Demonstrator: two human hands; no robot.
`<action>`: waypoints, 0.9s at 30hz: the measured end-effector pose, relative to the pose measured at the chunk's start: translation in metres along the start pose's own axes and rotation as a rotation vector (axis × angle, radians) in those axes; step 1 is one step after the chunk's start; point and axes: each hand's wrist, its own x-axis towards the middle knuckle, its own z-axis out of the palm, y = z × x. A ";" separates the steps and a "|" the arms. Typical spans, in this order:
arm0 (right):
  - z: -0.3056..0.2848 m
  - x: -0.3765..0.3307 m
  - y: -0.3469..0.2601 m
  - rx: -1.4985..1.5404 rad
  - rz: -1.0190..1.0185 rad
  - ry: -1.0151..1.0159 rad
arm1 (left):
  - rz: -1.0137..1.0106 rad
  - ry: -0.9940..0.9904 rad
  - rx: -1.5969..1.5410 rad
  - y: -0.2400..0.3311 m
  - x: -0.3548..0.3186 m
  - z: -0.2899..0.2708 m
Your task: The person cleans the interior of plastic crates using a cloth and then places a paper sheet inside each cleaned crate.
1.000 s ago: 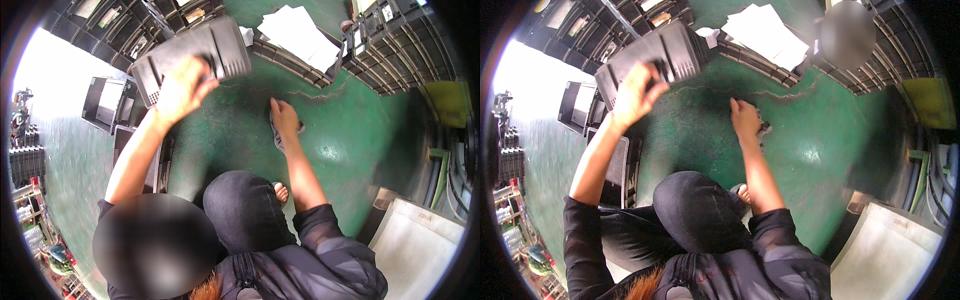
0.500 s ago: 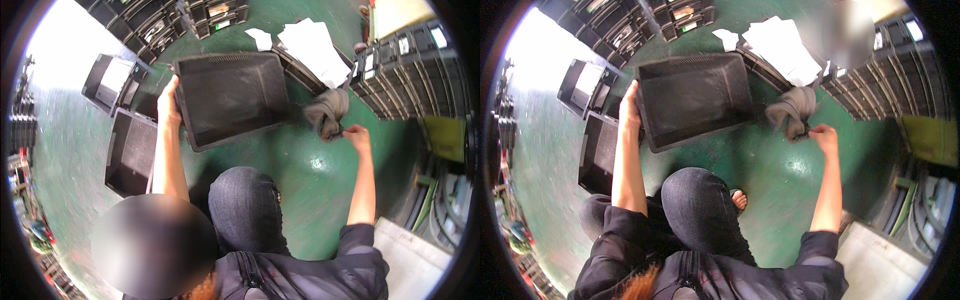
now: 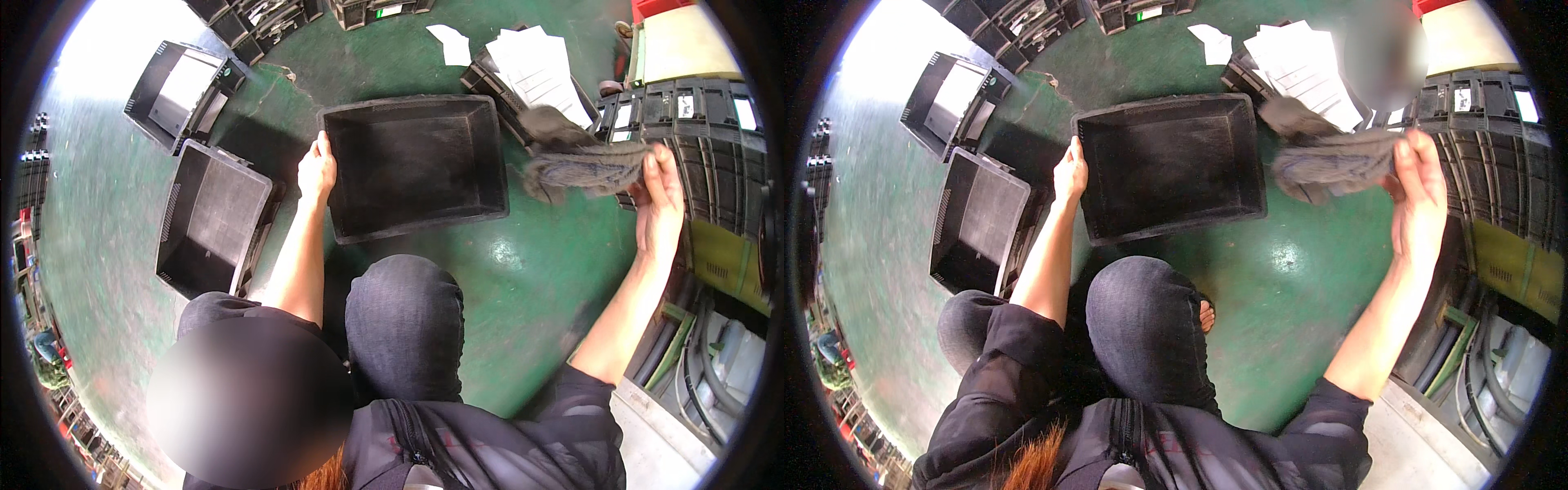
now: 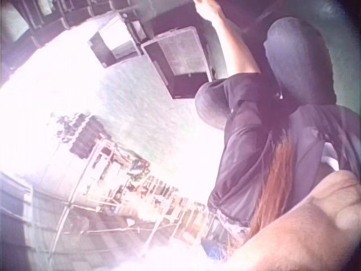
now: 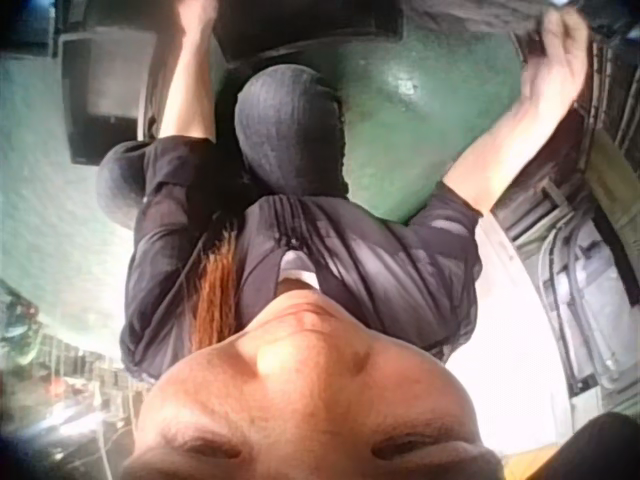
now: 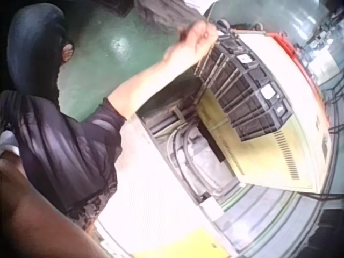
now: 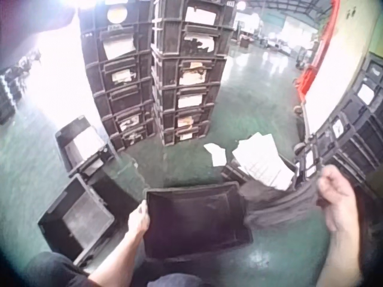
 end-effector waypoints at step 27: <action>0.202 -0.004 0.289 -1.135 -0.188 -0.703 | 0.104 0.220 -0.104 0.007 -0.013 0.018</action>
